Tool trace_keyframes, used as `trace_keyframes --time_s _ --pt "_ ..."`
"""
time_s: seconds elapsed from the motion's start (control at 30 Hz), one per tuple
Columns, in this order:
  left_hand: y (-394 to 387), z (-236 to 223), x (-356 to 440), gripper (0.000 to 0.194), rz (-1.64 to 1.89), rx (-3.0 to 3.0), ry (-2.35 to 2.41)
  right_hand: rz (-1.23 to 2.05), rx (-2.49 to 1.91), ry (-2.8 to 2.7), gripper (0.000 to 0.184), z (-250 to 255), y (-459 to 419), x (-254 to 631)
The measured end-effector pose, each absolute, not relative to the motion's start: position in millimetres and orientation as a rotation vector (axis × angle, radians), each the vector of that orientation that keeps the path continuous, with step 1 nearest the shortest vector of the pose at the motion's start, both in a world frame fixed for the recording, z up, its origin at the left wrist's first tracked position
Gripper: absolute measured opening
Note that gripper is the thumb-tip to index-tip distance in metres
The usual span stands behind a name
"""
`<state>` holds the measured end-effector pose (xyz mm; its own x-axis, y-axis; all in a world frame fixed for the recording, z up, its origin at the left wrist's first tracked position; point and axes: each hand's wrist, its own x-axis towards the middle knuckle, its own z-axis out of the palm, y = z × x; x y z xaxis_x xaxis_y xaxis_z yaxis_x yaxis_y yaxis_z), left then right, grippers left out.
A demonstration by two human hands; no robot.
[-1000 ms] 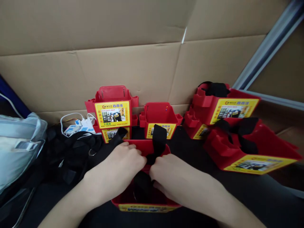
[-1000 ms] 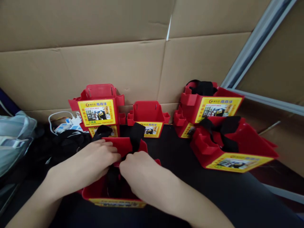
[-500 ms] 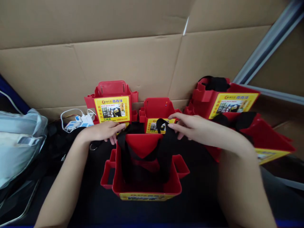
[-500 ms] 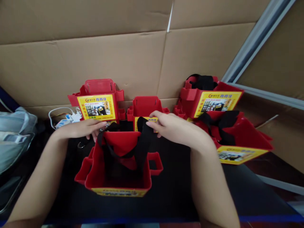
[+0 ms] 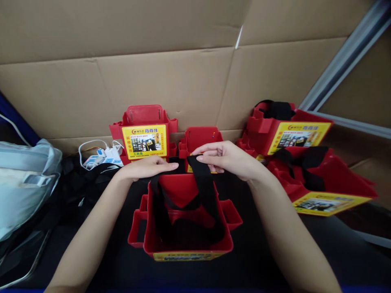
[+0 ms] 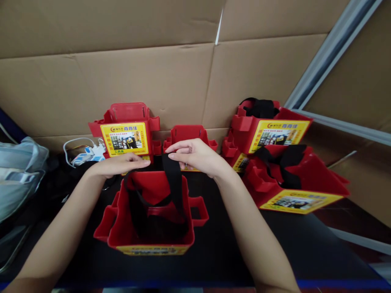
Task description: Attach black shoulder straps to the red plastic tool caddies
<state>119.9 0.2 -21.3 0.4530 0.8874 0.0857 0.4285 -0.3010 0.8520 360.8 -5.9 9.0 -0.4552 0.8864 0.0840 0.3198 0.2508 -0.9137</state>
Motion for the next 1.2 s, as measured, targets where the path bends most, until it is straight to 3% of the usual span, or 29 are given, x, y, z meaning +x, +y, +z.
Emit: trace_keyframes --time_s 0.1,0.23,0.37,0.53,0.7,0.9,1.0,1.2 --pt "-2 -13 124 0.029 0.682 1.673 1.035 1.206 -1.044 -1.74 0.027 7 -6 355" --pt "-19 2 124 0.027 1.031 1.568 1.043 1.307 -0.914 -1.497 0.032 4 -8 350" --pt "-53 7 124 0.019 1.121 1.665 0.939 1.348 -0.962 -1.541 0.034 2 -21 353" --pt "-77 -1 127 0.023 0.984 1.563 0.866 1.341 -1.061 -1.734 0.035 0 -42 355" --pt "-86 -12 127 0.025 0.739 1.449 0.742 1.563 -1.063 -1.726 0.042 0 -48 354" --pt "-93 -20 125 0.016 1.083 1.492 0.744 1.755 -0.955 -1.54 0.05 -6 -47 360" --pt "-94 -24 128 0.015 0.835 1.784 0.854 1.736 -0.895 -1.68 0.05 -13 -51 358" --pt "-105 -37 133 0.032 -0.027 2.561 0.996 1.564 -0.909 -2.026 0.043 -16 -61 356"
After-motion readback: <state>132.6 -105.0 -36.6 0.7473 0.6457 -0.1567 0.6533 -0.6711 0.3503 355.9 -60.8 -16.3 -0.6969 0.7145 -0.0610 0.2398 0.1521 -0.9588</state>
